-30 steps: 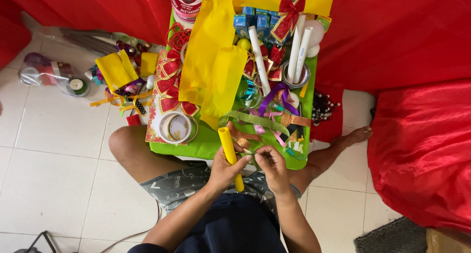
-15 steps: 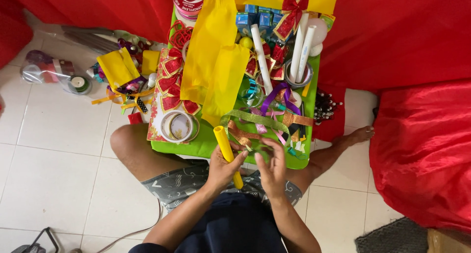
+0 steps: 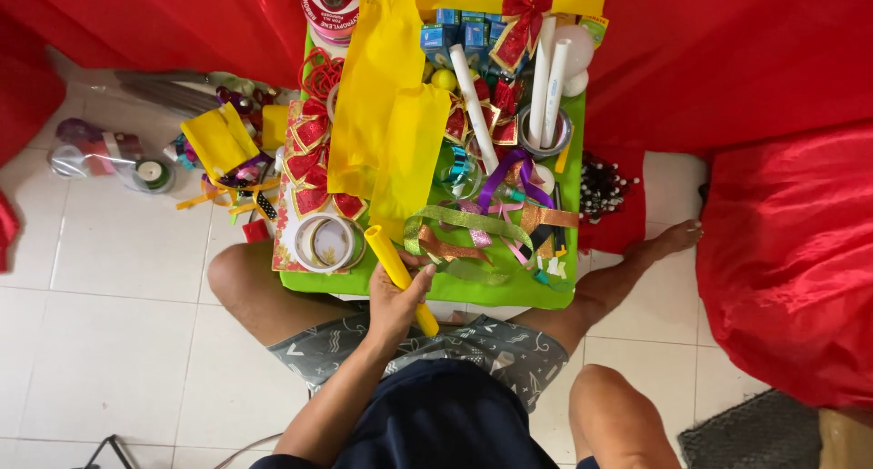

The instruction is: The person sits on the floor and wraps a yellow cylindrical object with a green ribbon. They use scissors to cut a piece of white tape and secure the ribbon to the cylinder. The person continues to wrap the ribbon around the cylinder and secures it with tape.

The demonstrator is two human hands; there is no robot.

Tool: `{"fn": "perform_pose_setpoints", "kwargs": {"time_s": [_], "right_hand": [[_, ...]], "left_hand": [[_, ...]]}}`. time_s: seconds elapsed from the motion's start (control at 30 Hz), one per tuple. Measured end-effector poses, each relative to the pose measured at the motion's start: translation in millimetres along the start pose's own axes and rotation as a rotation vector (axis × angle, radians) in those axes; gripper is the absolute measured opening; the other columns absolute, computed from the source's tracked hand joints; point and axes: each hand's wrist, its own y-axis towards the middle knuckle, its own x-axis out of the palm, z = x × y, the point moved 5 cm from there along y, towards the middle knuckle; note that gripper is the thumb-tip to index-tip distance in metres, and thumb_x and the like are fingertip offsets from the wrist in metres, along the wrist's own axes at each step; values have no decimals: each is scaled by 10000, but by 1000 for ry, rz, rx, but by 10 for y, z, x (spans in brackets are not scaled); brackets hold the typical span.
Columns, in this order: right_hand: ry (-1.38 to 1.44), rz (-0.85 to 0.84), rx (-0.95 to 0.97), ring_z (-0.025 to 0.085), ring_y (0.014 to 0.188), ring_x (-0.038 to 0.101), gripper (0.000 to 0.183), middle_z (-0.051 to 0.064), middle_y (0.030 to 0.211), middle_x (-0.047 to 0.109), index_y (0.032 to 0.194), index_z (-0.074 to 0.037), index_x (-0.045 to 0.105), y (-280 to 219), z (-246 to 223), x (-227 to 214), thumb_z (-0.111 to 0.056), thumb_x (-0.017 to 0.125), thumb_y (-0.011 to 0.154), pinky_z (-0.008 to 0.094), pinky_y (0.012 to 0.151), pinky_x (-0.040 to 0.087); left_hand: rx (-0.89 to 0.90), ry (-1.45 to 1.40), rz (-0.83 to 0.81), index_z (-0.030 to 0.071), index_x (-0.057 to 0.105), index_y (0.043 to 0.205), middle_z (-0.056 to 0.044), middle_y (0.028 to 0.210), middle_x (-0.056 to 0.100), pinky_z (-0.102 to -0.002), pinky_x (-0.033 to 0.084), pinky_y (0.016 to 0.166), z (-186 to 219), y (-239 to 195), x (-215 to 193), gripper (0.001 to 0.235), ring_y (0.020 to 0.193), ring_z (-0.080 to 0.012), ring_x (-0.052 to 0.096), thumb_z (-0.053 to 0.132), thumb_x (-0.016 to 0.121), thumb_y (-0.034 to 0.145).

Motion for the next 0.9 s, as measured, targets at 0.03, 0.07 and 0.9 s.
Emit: {"fn": "perform_pose_setpoints", "kwargs": {"time_s": [0.03,0.07,0.9], "right_hand": [[66,-48,-25,215,778,481,158,81,904,475,968,-126,502,192,-42,323,-279,528,999,374,708,405],[133,-92,-51,211,753,472,165,72,881,464,946,-135,499,394,-56,627,-290,517,1001,373,689,399],[-1377,-169,-197,288,852,744,162,94,995,767,973,-45,730,607,778,1820,35,753,835,387,707,601]], "left_hand": [[3,-3,7,23,544,976,-168,911,727,-205,511,456,-3,9,-7,274,510,-76,582,-29,789,865],[3,5,7,23,544,976,-168,911,727,-205,511,456,5,5,-3,274,510,-76,582,-29,789,865],[31,155,-8,13,608,948,-141,889,765,-206,491,531,364,-77,133,270,576,-38,603,-29,840,815]]}}
